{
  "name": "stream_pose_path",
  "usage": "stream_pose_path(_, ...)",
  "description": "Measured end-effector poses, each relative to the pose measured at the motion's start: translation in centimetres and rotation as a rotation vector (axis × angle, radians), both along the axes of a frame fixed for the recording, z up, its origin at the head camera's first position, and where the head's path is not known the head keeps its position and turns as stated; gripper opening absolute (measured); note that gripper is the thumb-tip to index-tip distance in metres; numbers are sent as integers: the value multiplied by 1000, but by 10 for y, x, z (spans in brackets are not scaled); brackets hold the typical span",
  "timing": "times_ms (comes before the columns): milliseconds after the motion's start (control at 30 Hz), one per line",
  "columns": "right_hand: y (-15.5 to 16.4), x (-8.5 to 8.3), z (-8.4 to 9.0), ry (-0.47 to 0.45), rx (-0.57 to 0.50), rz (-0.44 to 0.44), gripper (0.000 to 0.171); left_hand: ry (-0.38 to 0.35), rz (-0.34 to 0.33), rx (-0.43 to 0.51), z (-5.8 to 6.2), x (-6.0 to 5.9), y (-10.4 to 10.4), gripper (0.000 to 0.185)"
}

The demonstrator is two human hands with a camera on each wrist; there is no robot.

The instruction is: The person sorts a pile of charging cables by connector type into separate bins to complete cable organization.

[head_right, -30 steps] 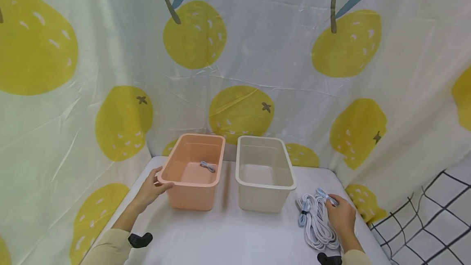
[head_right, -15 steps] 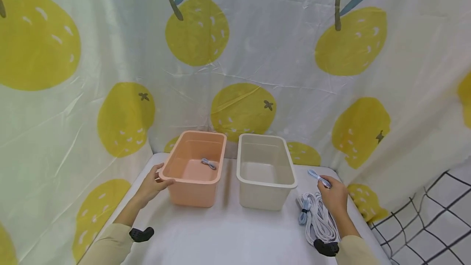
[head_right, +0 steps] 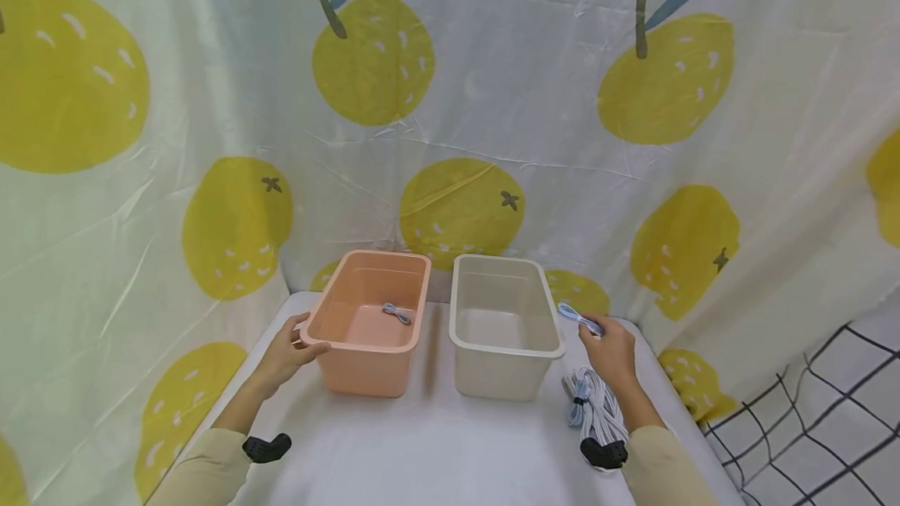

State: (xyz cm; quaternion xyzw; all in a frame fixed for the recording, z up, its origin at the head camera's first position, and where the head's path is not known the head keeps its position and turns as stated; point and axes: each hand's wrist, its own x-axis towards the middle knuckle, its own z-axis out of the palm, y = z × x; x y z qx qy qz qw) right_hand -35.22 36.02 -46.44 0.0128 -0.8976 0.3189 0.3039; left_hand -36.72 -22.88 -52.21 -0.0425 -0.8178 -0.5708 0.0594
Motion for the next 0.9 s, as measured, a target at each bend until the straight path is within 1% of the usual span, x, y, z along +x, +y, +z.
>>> stream_pose_path(300,-16,-11,11,38,18,70,25,-27,4,-6,1,7,1,96)
stream_pose_path(567,-23,-23,16,24,34,111,24,-33,12,-4,1,10,0,97)
stream_pose_path(767,-29,-26,21,-8,21,139,25,-24,9,0,0,11,-1,97)
stream_pose_path(900,-35,-28,24,2,14,156,24,-20,7,-7,-2,12,0,98)
